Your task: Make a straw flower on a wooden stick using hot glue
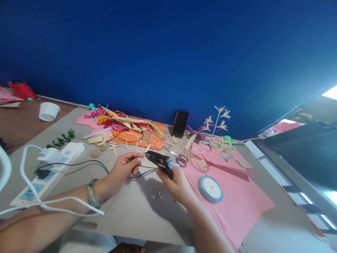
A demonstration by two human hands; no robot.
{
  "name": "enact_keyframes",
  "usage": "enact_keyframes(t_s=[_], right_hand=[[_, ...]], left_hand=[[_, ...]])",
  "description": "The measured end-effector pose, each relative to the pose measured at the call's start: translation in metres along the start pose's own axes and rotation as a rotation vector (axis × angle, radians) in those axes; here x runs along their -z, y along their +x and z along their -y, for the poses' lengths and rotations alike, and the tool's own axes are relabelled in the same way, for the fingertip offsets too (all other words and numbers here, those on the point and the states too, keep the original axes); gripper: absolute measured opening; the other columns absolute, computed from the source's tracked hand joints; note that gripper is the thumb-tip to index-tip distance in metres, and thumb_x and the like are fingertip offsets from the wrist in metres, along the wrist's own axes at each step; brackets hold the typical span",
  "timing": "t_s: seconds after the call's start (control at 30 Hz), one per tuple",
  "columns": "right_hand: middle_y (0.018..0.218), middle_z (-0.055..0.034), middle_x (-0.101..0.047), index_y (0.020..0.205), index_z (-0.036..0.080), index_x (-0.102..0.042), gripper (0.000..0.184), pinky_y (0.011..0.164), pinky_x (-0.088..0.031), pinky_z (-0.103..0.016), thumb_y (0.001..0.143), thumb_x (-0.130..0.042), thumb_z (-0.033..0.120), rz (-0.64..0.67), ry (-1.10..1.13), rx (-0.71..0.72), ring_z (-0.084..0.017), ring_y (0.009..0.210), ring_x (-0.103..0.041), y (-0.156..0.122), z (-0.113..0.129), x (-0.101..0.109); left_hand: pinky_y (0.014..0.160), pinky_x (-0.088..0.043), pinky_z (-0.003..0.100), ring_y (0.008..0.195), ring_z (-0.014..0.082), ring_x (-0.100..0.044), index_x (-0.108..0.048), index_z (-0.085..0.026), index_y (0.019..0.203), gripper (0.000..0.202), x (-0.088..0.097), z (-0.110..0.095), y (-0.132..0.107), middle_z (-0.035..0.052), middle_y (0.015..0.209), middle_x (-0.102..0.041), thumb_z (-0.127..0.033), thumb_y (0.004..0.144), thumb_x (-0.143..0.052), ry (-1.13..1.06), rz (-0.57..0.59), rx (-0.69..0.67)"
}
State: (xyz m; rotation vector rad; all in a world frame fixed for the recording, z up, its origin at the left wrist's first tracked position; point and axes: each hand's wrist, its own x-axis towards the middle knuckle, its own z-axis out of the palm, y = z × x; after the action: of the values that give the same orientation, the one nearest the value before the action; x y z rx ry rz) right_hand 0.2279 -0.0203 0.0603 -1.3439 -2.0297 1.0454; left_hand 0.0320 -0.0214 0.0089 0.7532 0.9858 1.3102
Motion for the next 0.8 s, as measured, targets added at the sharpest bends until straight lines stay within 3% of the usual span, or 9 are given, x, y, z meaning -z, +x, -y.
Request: enact_keyframes(t_s=[0.8], right_hand=[[0.052, 0.0032, -0.042, 0.071, 0.017, -0.05, 0.035, 0.044, -0.032, -0.023, 0.09, -0.048, 0.047, 0.003, -0.046, 0.022, -0.011, 0.049, -0.039, -0.0017, 0.0061, -0.0019]], left_hand=[[0.036, -0.028, 0.016, 0.039, 0.0043, -0.044, -0.064, -0.012, 0.086, 0.032, -0.0003, -0.0028, -0.0011, -0.0026, 0.058, -0.057, -0.036, 0.066, -0.072, -0.026, -0.02, -0.008]])
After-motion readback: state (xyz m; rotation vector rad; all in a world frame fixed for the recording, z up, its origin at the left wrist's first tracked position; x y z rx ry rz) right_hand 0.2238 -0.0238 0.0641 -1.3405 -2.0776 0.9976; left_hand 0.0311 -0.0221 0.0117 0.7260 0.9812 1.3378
